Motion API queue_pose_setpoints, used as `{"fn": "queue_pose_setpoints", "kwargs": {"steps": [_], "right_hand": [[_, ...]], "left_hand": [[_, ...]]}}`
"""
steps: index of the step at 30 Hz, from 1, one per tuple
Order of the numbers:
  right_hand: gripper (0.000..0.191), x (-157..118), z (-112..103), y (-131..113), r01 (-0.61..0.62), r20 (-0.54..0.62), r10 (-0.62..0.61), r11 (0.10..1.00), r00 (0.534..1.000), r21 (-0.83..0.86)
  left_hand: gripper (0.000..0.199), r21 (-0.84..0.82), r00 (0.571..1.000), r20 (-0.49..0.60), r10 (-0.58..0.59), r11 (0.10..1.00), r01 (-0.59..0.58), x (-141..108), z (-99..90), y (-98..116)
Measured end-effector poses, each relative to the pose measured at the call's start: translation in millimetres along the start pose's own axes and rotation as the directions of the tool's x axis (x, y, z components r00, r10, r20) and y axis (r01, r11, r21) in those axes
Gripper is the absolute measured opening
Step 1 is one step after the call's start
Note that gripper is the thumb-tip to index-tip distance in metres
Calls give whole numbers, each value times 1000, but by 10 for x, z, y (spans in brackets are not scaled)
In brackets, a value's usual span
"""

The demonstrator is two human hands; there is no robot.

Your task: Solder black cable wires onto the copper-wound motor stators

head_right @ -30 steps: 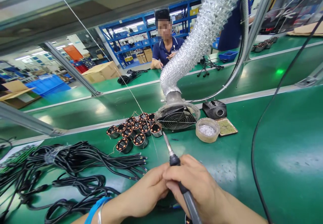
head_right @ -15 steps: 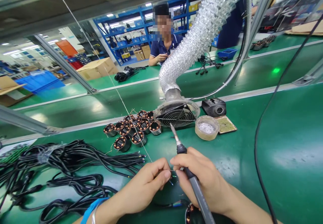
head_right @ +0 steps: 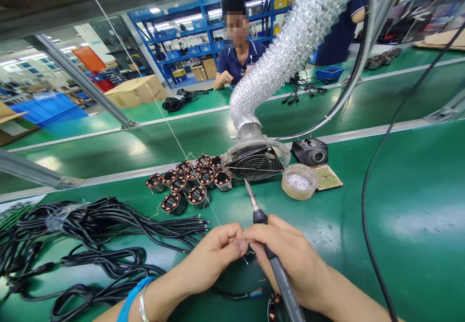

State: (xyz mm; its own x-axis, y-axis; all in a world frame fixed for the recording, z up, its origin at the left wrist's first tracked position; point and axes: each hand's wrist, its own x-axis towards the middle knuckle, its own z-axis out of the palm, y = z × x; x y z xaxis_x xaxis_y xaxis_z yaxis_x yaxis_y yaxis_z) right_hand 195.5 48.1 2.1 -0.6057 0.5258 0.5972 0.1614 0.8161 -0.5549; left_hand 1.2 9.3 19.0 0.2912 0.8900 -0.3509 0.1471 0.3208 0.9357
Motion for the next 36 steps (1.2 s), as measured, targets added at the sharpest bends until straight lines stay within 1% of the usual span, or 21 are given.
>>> {"fn": "queue_pose_setpoints", "kwargs": {"steps": [3,6,9,11,13,15,18,22,27,32,36], "right_hand": [[32,-18,-28,-25,-3,-97,-2,999,995,-43],[39,-78,-127,-76,-90,-181,71,991,981,-96],[46,-171,-277,-132,-170,-219,143,979,965,-112],[41,-224,-369,-157,-197,-210,168,973,963,-123],[31,-251,-425,-168,-215,-196,186,966,963,-141],[22,-250,-434,-168,-239,-218,207,962,954,-130],[13,-216,-381,-172,-287,-262,264,957,928,-52],[15,-186,-304,-199,-340,-272,330,940,904,14],[14,-186,-272,-212,-327,-278,327,944,903,49],[12,-181,-276,-214,-299,-234,312,950,921,87],[15,-169,-316,-263,-268,-190,265,963,945,8]], "left_hand": [[18,-88,997,-71,-13,996,7,57,18,-20],[14,-91,994,-105,5,996,-14,96,15,-37],[13,-63,995,-100,28,997,-34,111,12,-56],[14,-55,994,-105,28,998,-34,111,17,-69],[15,-54,993,-115,13,998,-19,105,25,-78],[16,-49,992,-123,5,999,-11,97,32,-82],[17,-42,992,-124,6,999,-12,89,33,-84],[18,-31,992,-124,19,999,-23,87,29,-89],[16,-22,993,-117,25,999,-27,86,39,-92],[16,-15,994,-106,24,1000,-25,75,44,-86],[18,-34,995,-98,14,999,-18,74,46,-83]]}}
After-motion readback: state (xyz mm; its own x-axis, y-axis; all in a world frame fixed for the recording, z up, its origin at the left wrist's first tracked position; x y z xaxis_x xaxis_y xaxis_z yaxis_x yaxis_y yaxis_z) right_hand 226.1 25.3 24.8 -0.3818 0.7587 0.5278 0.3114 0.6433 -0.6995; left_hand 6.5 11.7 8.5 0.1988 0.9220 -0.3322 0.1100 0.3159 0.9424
